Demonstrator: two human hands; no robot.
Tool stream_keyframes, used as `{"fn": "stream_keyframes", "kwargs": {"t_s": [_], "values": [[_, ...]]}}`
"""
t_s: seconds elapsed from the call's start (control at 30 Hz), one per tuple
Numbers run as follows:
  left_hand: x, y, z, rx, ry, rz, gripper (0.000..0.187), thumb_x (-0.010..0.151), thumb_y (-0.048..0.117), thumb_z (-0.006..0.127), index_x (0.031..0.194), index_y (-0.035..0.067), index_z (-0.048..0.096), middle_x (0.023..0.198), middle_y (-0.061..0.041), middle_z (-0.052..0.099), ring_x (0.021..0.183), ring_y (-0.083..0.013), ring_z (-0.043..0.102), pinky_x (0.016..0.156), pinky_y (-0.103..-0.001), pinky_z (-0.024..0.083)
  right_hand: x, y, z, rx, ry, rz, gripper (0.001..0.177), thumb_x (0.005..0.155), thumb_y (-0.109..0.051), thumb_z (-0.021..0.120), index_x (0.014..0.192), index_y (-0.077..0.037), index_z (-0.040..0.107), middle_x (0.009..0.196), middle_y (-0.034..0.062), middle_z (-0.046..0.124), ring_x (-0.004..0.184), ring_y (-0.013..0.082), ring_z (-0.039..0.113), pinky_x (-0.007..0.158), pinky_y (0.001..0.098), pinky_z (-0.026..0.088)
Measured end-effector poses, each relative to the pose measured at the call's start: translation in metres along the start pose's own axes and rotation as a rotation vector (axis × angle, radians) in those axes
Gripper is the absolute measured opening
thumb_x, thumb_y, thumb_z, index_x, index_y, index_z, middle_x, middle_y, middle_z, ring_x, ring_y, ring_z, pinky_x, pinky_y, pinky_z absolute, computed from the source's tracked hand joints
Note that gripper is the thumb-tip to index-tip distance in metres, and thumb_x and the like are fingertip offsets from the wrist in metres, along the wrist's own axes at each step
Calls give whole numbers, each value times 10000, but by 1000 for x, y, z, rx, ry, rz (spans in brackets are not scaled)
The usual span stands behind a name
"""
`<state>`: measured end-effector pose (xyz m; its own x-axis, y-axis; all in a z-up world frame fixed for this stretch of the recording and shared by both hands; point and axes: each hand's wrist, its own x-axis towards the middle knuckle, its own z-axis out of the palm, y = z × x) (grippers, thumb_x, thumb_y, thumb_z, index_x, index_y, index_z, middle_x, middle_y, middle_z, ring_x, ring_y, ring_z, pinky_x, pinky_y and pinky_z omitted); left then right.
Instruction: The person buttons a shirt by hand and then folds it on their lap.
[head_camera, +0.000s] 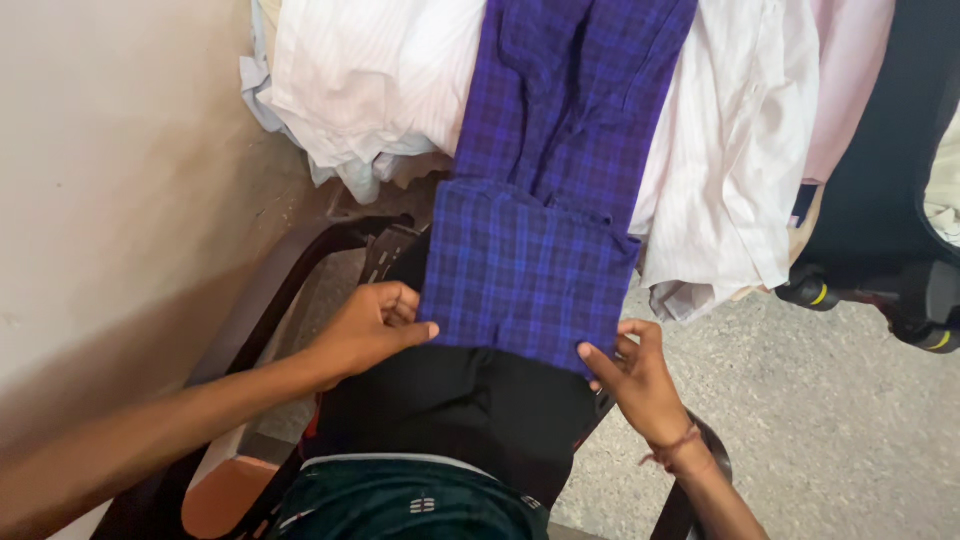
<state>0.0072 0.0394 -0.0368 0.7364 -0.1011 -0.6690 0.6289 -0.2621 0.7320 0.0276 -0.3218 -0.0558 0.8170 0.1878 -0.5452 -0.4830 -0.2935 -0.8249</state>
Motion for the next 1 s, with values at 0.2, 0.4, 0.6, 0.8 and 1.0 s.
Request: {"fn": "stream_keyframes", "kwargs": {"t_s": [0.2,0.4,0.6,0.8,1.0], "values": [[-16,-4,-14,46,-256,-78,292,720,201,888,902,34,732,794,-80,767,702,-135,685,685,-280,548,-49,10,8,-34,53,-11,483,877,-33,714,1117,-74,298,839,123,630,669,132,623,540,276,535],[-40,-3,-18,130,-397,-292,363,704,274,880,939,29,753,804,-89,793,706,-147,719,603,-296,568,-88,11,21,16,34,169,481,852,-18,726,1108,-99,327,816,141,675,663,138,606,571,288,515],[-49,-26,-14,93,-380,-378,424,718,296,893,964,-12,738,810,-114,789,719,-145,732,571,-281,591,-97,15,24,46,15,298,309,863,-21,713,1053,-81,477,834,86,685,714,120,617,613,296,519],[-57,-51,-10,131,-503,-392,394,722,291,889,958,7,752,816,-82,789,719,-138,735,561,-265,571,-112,36,27,-102,-141,428,231,883,-31,749,1041,-57,583,777,45,628,677,104,598,611,274,504],[-65,-53,-8,111,-569,-470,430,744,311,890,1004,-7,761,825,-66,770,752,-123,709,583,-253,564,-123,56,25,-179,-160,423,258,875,-43,749,1084,-73,599,758,25,635,621,87,593,568,264,499]]}}
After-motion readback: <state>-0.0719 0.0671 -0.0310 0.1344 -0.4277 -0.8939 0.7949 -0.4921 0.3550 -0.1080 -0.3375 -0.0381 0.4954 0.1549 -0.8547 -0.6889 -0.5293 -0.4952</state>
